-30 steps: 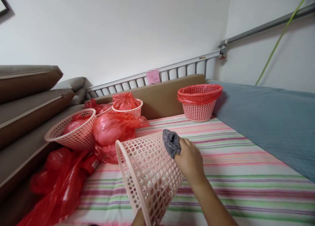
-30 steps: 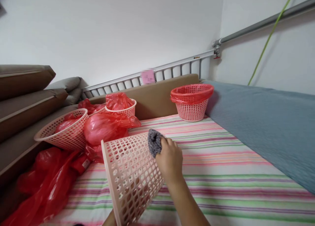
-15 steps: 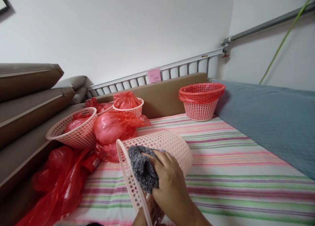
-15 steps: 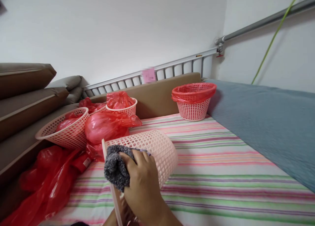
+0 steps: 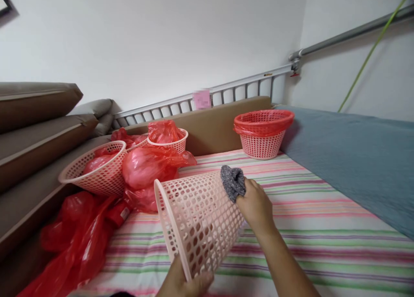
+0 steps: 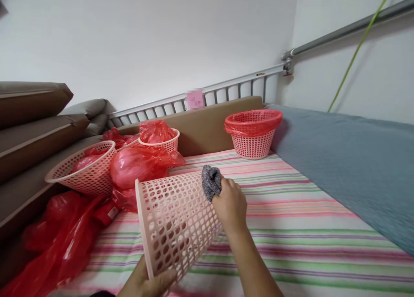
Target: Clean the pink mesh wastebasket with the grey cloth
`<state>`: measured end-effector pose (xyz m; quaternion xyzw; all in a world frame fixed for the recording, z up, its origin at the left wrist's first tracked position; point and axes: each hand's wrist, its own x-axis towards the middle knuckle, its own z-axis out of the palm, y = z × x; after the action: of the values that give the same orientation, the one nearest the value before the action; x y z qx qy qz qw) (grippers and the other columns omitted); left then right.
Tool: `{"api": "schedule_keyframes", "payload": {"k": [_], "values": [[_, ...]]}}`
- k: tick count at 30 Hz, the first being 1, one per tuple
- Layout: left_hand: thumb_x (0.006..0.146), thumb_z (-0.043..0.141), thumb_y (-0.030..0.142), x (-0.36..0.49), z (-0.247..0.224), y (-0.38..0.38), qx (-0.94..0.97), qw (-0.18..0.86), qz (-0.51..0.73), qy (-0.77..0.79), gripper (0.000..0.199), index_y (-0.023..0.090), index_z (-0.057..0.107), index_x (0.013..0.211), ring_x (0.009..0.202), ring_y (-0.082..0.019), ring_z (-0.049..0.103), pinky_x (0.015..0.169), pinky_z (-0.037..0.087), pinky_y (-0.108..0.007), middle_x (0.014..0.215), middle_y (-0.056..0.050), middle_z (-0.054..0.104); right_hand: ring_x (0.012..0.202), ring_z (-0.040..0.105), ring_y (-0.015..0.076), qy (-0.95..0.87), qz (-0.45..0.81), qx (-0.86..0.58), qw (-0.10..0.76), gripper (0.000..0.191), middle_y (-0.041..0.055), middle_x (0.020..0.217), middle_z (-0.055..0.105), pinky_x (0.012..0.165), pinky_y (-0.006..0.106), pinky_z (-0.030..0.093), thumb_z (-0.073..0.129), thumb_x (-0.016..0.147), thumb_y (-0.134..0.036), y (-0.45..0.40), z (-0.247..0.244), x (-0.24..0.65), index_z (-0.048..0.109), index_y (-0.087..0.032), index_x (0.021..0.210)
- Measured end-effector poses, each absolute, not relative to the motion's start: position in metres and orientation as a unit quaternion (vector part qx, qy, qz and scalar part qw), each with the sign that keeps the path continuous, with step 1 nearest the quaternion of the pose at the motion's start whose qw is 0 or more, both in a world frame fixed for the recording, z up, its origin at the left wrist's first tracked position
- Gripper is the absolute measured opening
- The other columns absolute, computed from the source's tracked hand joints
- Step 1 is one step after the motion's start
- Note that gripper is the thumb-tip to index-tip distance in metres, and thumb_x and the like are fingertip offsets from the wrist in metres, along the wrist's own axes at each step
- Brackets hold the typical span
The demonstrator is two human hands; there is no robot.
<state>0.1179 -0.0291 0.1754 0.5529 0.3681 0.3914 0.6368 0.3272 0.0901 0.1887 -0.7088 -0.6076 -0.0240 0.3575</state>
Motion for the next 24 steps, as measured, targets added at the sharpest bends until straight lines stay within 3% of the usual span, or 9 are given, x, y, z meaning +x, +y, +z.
{"api": "schedule_keyframes", "payload": {"k": [3,6,10,14,19,24], "values": [[0.077,0.066,0.040,0.121,0.178,-0.024,0.530,0.644,0.425,0.351,0.077,0.027,0.026,0.142,0.130,-0.030,0.040,0.111,0.028,-0.046,0.143,-0.011,0.042,0.084,0.052,0.0204,-0.619,-0.041,-0.700,0.354,0.037,0.0064,0.090,0.061,0.068,0.027,0.033,0.048,0.071,-0.009,0.089,0.189,0.324,0.058,-0.017,0.106],[0.079,0.063,0.042,0.118,0.173,-0.027,0.557,0.630,0.394,0.372,0.072,0.028,0.030,0.141,0.132,-0.029,0.037,0.113,0.023,-0.045,0.145,-0.009,0.040,0.084,0.053,0.0210,-0.598,-0.025,-0.724,0.343,0.036,0.0074,0.090,0.062,0.066,0.028,0.033,0.047,0.072,-0.011,0.092,0.189,0.331,0.059,-0.016,0.105],[0.080,0.061,0.040,0.109,0.165,-0.033,0.595,0.613,0.304,0.421,0.061,0.031,0.039,0.137,0.135,-0.029,0.031,0.114,0.016,-0.047,0.141,-0.005,0.046,0.082,0.055,0.0213,-0.540,0.036,-0.778,0.319,0.031,0.0103,0.095,0.062,0.060,0.028,0.032,0.043,0.078,-0.017,0.101,0.184,0.352,0.060,-0.016,0.104],[0.077,0.065,0.037,0.103,0.156,-0.036,0.594,0.613,0.321,0.410,0.062,0.033,0.042,0.135,0.136,-0.029,0.029,0.114,0.014,-0.048,0.135,-0.004,0.053,0.079,0.056,0.0213,-0.532,0.062,-0.789,0.303,0.030,0.0102,0.094,0.063,0.056,0.028,0.030,0.041,0.081,-0.021,0.103,0.181,0.359,0.060,-0.018,0.105],[0.079,0.063,0.036,0.104,0.159,-0.038,0.588,0.619,0.310,0.418,0.060,0.030,0.041,0.135,0.134,-0.030,0.034,0.112,0.018,-0.049,0.139,-0.006,0.048,0.085,0.053,0.0226,-0.603,-0.051,-0.725,0.329,0.040,0.0095,0.093,0.063,0.068,0.029,0.035,0.049,0.072,-0.010,0.085,0.189,0.331,0.058,-0.015,0.110],[0.081,0.059,0.041,0.109,0.163,-0.034,0.608,0.611,0.321,0.391,0.062,0.027,0.038,0.138,0.135,-0.028,0.032,0.114,0.015,-0.047,0.142,-0.008,0.044,0.095,0.050,0.0239,-0.680,-0.043,-0.611,0.403,0.052,0.0090,0.103,0.060,0.082,0.032,0.036,0.049,0.064,-0.002,0.050,0.207,0.282,0.059,-0.018,0.113]]}}
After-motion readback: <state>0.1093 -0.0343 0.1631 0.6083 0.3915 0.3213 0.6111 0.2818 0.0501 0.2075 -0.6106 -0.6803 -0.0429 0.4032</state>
